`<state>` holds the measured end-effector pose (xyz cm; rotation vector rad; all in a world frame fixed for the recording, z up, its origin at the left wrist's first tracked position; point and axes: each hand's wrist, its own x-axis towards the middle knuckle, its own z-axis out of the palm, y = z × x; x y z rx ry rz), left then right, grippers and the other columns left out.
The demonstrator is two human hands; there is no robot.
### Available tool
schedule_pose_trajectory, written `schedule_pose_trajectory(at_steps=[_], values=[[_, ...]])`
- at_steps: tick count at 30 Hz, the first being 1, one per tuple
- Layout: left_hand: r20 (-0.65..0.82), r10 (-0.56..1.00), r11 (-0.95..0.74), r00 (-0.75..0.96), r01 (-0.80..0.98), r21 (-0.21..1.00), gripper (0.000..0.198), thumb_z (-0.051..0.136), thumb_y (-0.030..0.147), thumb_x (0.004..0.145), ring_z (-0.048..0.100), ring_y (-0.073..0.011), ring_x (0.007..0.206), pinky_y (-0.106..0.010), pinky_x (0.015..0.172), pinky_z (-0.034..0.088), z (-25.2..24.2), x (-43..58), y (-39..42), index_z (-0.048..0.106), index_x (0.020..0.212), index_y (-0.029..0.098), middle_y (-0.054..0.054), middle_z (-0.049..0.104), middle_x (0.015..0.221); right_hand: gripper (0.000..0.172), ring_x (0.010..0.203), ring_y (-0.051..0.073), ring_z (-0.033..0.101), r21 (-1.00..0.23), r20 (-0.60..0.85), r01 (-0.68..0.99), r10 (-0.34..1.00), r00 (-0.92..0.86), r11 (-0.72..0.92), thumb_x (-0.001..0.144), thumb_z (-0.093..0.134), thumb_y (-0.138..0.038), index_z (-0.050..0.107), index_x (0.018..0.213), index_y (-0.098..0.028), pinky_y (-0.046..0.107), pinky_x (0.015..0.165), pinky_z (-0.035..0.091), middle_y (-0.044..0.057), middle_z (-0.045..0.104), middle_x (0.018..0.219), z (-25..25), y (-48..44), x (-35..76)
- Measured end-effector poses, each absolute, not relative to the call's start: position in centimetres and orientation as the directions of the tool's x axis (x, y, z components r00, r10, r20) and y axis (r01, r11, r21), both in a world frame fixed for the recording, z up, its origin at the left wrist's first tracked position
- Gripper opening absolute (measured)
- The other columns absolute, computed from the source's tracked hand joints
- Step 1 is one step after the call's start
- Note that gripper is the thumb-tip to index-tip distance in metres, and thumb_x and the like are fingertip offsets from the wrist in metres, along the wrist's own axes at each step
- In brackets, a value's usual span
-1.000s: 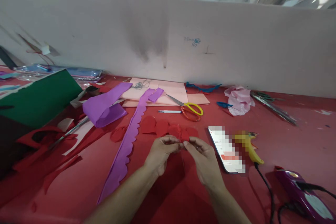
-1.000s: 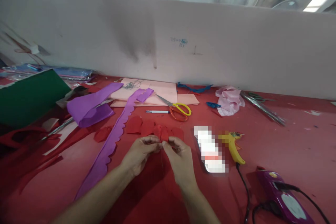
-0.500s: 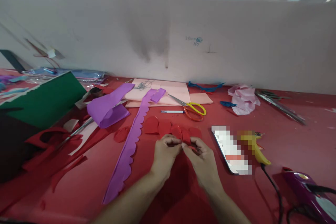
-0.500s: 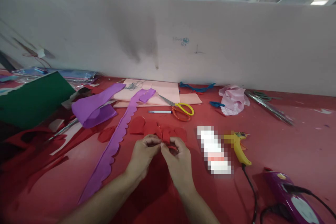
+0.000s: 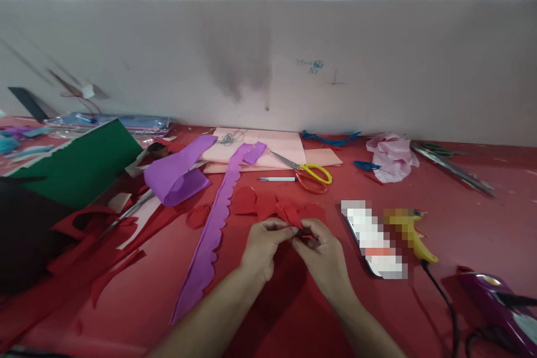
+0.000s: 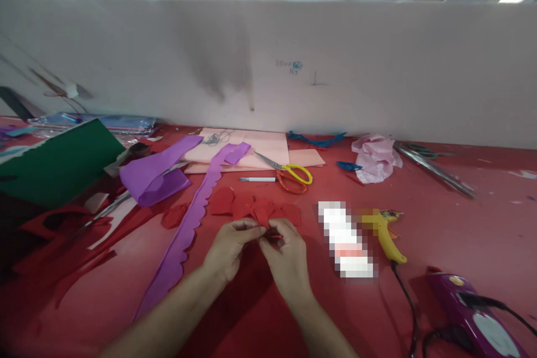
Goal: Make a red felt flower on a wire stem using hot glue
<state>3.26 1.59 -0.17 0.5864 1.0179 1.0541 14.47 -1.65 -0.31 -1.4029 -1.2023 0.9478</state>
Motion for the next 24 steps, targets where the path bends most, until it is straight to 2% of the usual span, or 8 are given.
schedule_pose_trajectory(at_steps=[5,8,12,15,18,24], values=[[-0.4,0.9,0.433,0.172,-0.454,0.779,0.02,0.083,0.018,0.045,0.056,-0.0116,0.06,-0.026,0.068,0.041,0.0,3.1,1.6,0.065,0.054,0.013,-0.001,0.063,0.056,0.009,0.078,0.02,0.06,-0.992,0.027,0.128,0.983,0.181,0.004,0.074,0.064,-0.027,0.067,0.08,-0.022,0.031,0.071,0.047,0.003,0.065,0.082,-0.2,-1.5,14.7],[-0.423,0.881,0.472,0.213,-0.466,0.748,0.023,0.084,0.018,0.044,0.057,-0.0122,0.061,-0.027,0.069,0.042,0.2,3.0,1.6,0.066,0.057,0.013,-0.001,0.064,0.058,0.013,0.079,0.02,0.059,-0.999,-0.034,0.018,0.986,0.161,-0.038,0.074,0.064,-0.026,0.069,0.085,-0.022,0.032,0.073,0.046,0.002,0.067,0.08,0.0,-1.3,14.9],[-0.444,0.858,0.513,0.259,-0.48,0.712,0.029,0.085,0.019,0.043,0.059,-0.0129,0.065,-0.028,0.074,0.043,0.4,2.6,1.8,0.069,0.066,0.012,-0.003,0.067,0.066,0.014,0.065,0.016,0.055,-0.983,-0.133,-0.151,0.977,0.165,-0.109,0.069,0.07,-0.027,0.071,0.082,-0.022,0.029,0.065,0.043,0.0,0.066,0.071,0.2,-1.1,15.3],[-0.426,0.872,0.489,0.242,-0.485,0.725,0.031,0.085,0.018,0.044,0.059,-0.0117,0.068,-0.027,0.075,0.043,0.5,2.2,2.1,0.071,0.071,0.013,-0.004,0.068,0.072,0.015,0.057,0.013,0.05,-0.95,-0.202,-0.272,0.966,0.159,-0.154,0.064,0.075,-0.027,0.071,0.077,-0.02,0.028,0.058,0.04,-0.001,0.065,0.067,0.1,-1.0,15.4],[-0.389,0.891,0.454,0.233,-0.469,0.758,0.027,0.085,0.018,0.046,0.057,-0.0099,0.067,-0.025,0.073,0.042,0.4,2.0,2.3,0.071,0.068,0.013,-0.002,0.067,0.07,0.021,0.053,0.012,0.048,-0.909,-0.266,-0.366,0.953,0.146,-0.198,0.059,0.08,-0.027,0.069,0.075,-0.02,0.027,0.056,0.038,-0.002,0.063,0.064,-0.3,-1.0,15.6],[-0.364,0.893,0.45,0.265,-0.496,0.743,0.022,0.084,0.018,0.047,0.054,-0.0086,0.063,-0.023,0.069,0.041,0.6,2.1,2.4,0.068,0.062,0.013,0.0,0.063,0.064,0.016,0.053,0.009,0.046,-0.891,-0.258,-0.404,0.963,0.077,-0.207,0.062,0.078,-0.024,0.07,0.075,-0.019,0.025,0.055,0.036,-0.002,0.062,0.064,-0.2,-1.1,15.7]])
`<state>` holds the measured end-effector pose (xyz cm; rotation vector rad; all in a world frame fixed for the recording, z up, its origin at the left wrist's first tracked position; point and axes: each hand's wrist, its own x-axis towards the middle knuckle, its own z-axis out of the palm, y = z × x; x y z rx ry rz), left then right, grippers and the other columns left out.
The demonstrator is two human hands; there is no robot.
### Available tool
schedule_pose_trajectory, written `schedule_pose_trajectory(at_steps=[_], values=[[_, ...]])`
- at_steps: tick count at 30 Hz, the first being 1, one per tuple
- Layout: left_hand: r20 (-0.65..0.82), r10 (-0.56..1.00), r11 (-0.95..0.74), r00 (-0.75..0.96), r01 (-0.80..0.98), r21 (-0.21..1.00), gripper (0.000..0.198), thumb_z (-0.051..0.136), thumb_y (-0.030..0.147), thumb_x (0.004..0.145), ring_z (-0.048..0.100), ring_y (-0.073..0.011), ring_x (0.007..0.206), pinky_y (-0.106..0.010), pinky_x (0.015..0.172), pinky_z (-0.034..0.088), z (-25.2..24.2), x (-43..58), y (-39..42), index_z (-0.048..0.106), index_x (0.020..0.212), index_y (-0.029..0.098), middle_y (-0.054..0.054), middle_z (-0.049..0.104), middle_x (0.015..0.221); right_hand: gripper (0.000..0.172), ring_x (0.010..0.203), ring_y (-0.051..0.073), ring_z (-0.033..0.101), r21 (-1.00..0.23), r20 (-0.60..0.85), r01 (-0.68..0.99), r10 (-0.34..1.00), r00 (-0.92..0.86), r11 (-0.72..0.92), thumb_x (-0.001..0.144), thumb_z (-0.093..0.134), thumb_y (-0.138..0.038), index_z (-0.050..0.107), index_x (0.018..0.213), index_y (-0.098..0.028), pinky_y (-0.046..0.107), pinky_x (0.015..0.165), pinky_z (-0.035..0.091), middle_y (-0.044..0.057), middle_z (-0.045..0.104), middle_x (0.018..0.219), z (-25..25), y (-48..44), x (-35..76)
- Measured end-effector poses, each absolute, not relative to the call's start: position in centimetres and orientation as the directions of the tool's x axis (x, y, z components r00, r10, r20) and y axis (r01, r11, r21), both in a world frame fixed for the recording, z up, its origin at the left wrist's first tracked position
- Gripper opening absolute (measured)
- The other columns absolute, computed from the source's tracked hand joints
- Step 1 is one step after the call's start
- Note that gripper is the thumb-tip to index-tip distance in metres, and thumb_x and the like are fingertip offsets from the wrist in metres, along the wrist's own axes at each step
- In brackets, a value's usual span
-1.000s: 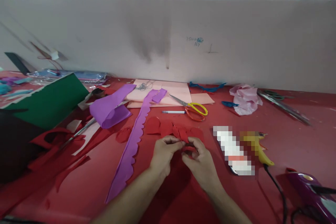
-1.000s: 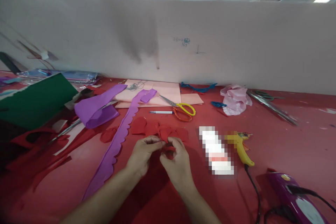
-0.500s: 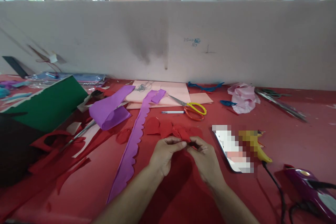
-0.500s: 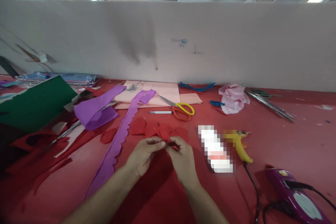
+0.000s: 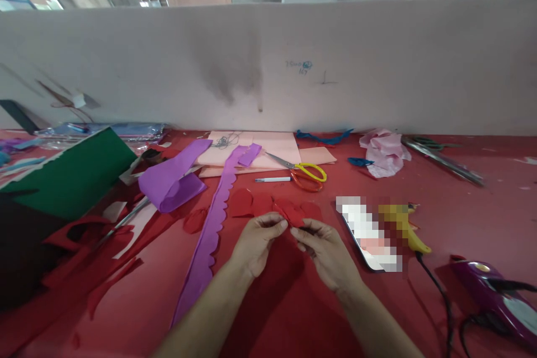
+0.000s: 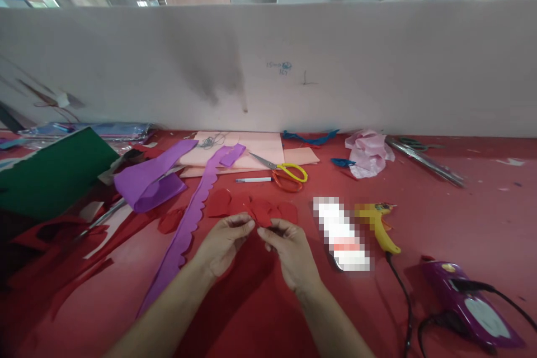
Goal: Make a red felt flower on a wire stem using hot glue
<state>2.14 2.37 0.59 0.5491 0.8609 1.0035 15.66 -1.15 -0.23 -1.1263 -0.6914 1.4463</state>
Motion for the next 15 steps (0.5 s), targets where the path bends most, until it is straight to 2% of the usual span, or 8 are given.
schedule_pose_trajectory(at_steps=[7,15], values=[[-0.395,0.877,0.48,0.273,-0.535,0.696,0.027,0.086,0.017,0.043,0.055,-0.0086,0.061,-0.023,0.067,0.042,0.24,2.27,2.58,0.067,0.063,0.014,0.0,0.064,0.065,0.017,0.057,0.008,0.048,-0.793,-0.35,-0.53,0.937,-0.006,-0.3,0.059,0.081,-0.02,0.071,0.072,-0.018,0.021,0.05,0.034,-0.001,0.063,0.068,0.32,-1.12,15.71],[-0.35,0.889,0.457,0.294,-0.55,0.699,0.025,0.083,0.016,0.05,0.055,-0.0082,0.063,-0.021,0.068,0.041,-0.03,2.31,2.42,0.065,0.067,0.015,0.002,0.064,0.067,0.016,0.053,0.006,0.045,-0.789,-0.35,-0.53,0.936,-0.029,-0.312,0.058,0.08,-0.019,0.072,0.072,-0.018,0.02,0.049,0.032,-0.001,0.063,0.068,0.49,-0.99,15.65]])
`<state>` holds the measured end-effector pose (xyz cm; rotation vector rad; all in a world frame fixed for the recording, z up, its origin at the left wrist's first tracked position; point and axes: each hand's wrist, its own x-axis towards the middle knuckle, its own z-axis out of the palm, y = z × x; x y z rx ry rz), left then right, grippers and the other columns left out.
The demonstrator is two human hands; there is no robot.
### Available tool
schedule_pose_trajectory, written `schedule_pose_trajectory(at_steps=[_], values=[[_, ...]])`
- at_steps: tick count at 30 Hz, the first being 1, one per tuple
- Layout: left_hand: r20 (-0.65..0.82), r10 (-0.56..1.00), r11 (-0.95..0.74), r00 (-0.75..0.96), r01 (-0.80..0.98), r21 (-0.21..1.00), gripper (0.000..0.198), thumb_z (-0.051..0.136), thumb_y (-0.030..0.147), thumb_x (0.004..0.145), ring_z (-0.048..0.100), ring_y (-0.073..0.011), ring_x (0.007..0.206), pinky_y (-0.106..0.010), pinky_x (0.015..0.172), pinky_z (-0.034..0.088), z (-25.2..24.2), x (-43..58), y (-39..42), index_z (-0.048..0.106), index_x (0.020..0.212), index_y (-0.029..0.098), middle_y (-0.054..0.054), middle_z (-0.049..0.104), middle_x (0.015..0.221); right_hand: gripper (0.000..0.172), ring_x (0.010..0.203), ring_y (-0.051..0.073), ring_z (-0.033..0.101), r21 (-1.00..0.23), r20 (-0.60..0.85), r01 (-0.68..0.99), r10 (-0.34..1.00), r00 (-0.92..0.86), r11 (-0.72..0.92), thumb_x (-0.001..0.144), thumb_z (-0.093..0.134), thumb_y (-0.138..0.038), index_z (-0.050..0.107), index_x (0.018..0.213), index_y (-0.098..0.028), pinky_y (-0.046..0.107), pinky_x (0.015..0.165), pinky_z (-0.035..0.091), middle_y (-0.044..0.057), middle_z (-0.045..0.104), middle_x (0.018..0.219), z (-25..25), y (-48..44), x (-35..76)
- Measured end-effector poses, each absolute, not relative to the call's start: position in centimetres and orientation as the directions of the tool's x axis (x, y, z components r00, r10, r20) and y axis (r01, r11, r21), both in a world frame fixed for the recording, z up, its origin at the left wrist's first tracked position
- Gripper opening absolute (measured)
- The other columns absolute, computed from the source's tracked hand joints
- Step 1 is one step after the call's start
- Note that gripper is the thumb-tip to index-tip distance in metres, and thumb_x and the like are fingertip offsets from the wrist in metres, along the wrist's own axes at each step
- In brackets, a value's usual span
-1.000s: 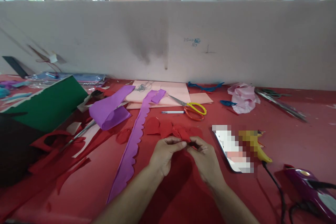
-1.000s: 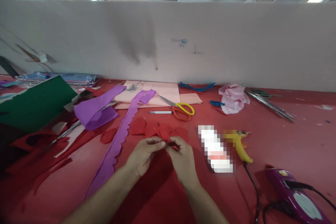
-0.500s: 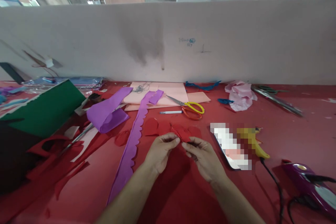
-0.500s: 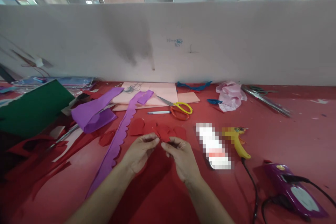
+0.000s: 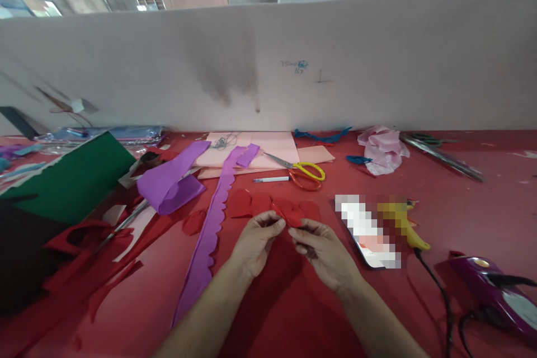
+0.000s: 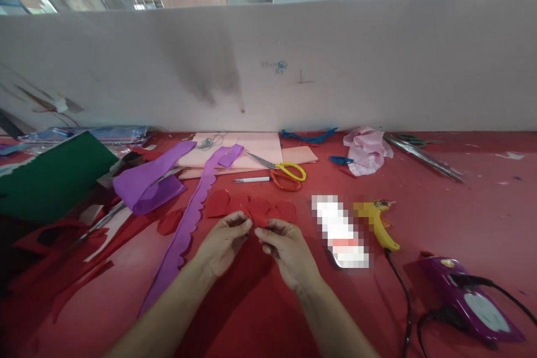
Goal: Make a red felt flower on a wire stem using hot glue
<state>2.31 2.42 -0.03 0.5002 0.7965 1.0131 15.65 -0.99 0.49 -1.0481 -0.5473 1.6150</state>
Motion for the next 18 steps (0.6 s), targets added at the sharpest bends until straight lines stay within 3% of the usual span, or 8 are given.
schedule_pose_trajectory(at_steps=[7,18], values=[[-0.252,0.919,0.385,0.304,-0.55,0.741,0.021,0.08,0.017,0.056,0.057,-0.0123,0.073,-0.026,0.074,0.043,0.06,2.43,2.34,0.066,0.072,0.015,-0.001,0.066,0.076,0.016,0.053,0.009,0.044,-0.879,-0.257,-0.424,0.966,0.038,-0.217,0.06,0.079,-0.026,0.073,0.073,-0.018,0.023,0.05,0.035,0.0,0.062,0.065,0.66,-1.21,15.58],[-0.227,0.931,0.357,0.286,-0.579,0.733,0.016,0.079,0.013,0.058,0.055,-0.0098,0.071,-0.023,0.075,0.041,-0.41,2.42,2.37,0.067,0.069,0.016,0.001,0.065,0.074,0.01,0.053,0.009,0.043,-0.951,-0.148,-0.282,0.988,0.046,-0.13,0.072,0.071,-0.027,0.072,0.077,-0.019,0.024,0.053,0.034,-0.002,0.058,0.062,0.64,-1.35,15.56]])
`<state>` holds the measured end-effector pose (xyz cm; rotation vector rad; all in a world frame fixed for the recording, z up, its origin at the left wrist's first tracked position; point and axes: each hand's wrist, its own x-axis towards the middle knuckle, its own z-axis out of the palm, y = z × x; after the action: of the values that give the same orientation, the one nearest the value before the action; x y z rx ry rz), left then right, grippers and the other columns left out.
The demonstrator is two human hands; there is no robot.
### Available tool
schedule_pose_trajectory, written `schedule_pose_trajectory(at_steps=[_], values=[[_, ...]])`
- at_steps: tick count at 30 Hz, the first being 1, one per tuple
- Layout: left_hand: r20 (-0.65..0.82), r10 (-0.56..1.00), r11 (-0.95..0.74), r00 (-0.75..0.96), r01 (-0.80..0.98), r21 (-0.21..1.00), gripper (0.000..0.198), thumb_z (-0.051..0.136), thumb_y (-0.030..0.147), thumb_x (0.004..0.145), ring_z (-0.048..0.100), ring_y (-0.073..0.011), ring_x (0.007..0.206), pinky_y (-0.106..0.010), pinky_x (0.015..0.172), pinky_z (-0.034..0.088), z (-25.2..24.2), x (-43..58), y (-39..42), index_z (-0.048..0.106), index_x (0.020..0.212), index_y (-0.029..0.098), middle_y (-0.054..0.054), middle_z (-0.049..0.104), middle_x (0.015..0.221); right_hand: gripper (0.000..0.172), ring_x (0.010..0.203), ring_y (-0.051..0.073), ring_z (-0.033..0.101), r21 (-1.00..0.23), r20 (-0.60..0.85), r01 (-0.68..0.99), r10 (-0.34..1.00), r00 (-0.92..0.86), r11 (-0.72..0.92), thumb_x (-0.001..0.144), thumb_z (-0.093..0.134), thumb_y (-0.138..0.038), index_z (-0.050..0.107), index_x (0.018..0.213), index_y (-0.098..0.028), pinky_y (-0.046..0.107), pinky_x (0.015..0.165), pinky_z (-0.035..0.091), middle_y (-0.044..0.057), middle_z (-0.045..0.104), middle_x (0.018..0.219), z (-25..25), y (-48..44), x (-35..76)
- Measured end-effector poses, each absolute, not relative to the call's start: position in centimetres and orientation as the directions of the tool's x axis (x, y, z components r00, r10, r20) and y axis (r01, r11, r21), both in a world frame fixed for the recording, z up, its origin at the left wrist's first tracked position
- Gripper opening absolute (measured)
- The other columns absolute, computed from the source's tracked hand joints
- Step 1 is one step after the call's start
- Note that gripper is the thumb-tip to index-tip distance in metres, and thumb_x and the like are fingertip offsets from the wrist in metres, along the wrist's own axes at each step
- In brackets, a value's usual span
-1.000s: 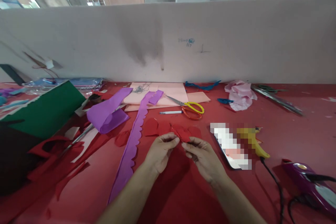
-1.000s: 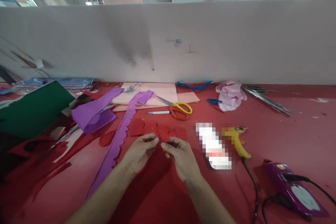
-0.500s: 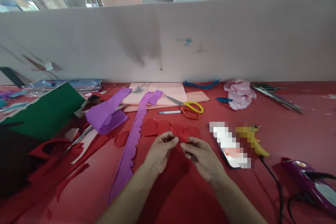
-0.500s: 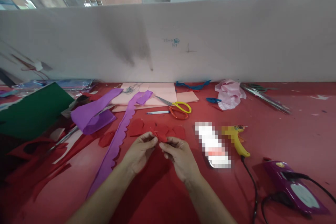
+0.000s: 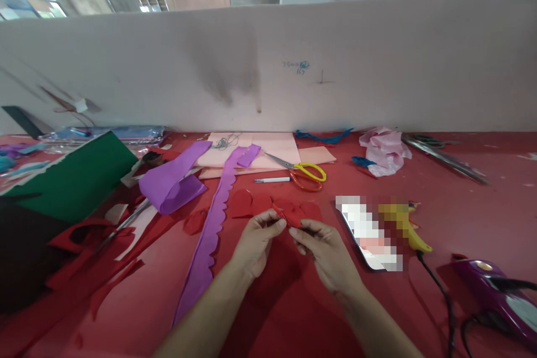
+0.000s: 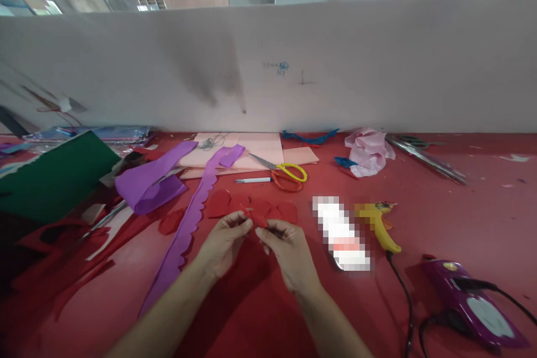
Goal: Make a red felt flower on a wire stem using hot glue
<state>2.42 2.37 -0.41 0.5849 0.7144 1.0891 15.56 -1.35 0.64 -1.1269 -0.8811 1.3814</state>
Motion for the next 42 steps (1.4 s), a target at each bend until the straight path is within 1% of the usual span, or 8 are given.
schedule_pose_trajectory(at_steps=[14,18,25,29,32,35,38,42], values=[[-0.196,0.934,0.339,0.3,-0.559,0.757,0.016,0.078,0.015,0.059,0.055,-0.0124,0.076,-0.026,0.078,0.04,-0.4,2.3,2.5,0.069,0.072,0.016,-0.001,0.065,0.078,0.013,0.054,0.009,0.043,-0.955,-0.146,-0.265,0.989,0.038,-0.131,0.072,0.071,-0.029,0.07,0.077,-0.017,0.023,0.05,0.035,-0.001,0.056,0.063,0.4,-1.5,15.5],[-0.174,0.934,0.327,0.311,-0.551,0.768,0.017,0.076,0.016,0.062,0.055,-0.0133,0.075,-0.028,0.077,0.041,-0.4,2.3,2.4,0.07,0.077,0.017,-0.001,0.063,0.076,0.013,0.053,0.009,0.042,-0.976,-0.124,-0.187,0.991,0.048,-0.113,0.074,0.068,-0.03,0.067,0.072,-0.017,0.023,0.052,0.035,-0.001,0.055,0.063,0.6,-1.5,15.5],[-0.177,0.943,0.307,0.284,-0.529,0.791,0.017,0.077,0.015,0.061,0.054,-0.0125,0.077,-0.027,0.08,0.039,-0.5,2.2,2.5,0.071,0.077,0.018,-0.001,0.063,0.078,0.013,0.056,0.011,0.045,-0.998,-0.047,0.024,0.992,0.121,-0.05,0.075,0.066,-0.03,0.067,0.08,-0.019,0.024,0.055,0.038,-0.002,0.056,0.064,0.6,-1.6,15.6],[-0.156,0.947,0.288,0.28,-0.529,0.798,0.016,0.076,0.015,0.061,0.054,-0.0136,0.079,-0.027,0.081,0.039,-0.5,2.3,2.4,0.07,0.075,0.017,-0.002,0.063,0.079,0.013,0.067,0.015,0.053,-0.994,-0.005,0.104,0.991,0.131,-0.019,0.075,0.066,-0.03,0.067,0.083,-0.019,0.027,0.064,0.042,0.001,0.061,0.072,0.7,-1.8,15.7],[-0.131,0.95,0.269,0.282,-0.531,0.804,0.014,0.076,0.014,0.061,0.055,-0.0136,0.079,-0.028,0.081,0.04,-0.3,2.3,2.3,0.07,0.074,0.017,-0.002,0.063,0.081,0.01,0.072,0.017,0.055,-0.987,0.046,0.16,0.988,0.15,0.021,0.076,0.064,-0.029,0.067,0.079,-0.02,0.028,0.065,0.042,0.002,0.063,0.077,0.8,-1.9,15.6],[-0.14,0.946,0.284,0.294,-0.535,0.796,0.016,0.077,0.013,0.059,0.056,-0.014,0.082,-0.028,0.084,0.04,0.0,2.2,2.3,0.07,0.072,0.017,-0.003,0.064,0.084,0.01,0.065,0.016,0.052,-0.991,0.034,0.132,0.98,0.194,0.008,0.075,0.066,-0.03,0.068,0.079,-0.021,0.027,0.06,0.04,0.001,0.062,0.074,0.8,-2.0,15.6],[-0.188,0.932,0.342,0.311,-0.573,0.745,0.022,0.08,0.013,0.055,0.057,-0.0141,0.083,-0.029,0.085,0.04,0.3,2.1,2.3,0.071,0.074,0.017,-0.003,0.066,0.084,0.011,0.056,0.013,0.046,-0.999,-0.036,0.025,0.98,0.197,-0.042,0.074,0.068,-0.031,0.068,0.08,-0.022,0.025,0.054,0.037,-0.002,0.059,0.066,0.7,-1.9,15.5],[-0.223,0.918,0.386,0.327,-0.616,0.687,0.025,0.081,0.014,0.054,0.057,-0.0105,0.073,-0.024,0.076,0.042,0.7,1.8,2.6,0.072,0.077,0.016,-0.002,0.067,0.077,0.011,0.055,0.011,0.043,-0.994,-0.077,-0.089,0.985,0.152,-0.064,0.073,0.069,-0.031,0.067,0.076,-0.021,0.024,0.052,0.035,-0.003,0.056,0.062,0.7,-1.7,15.4]])
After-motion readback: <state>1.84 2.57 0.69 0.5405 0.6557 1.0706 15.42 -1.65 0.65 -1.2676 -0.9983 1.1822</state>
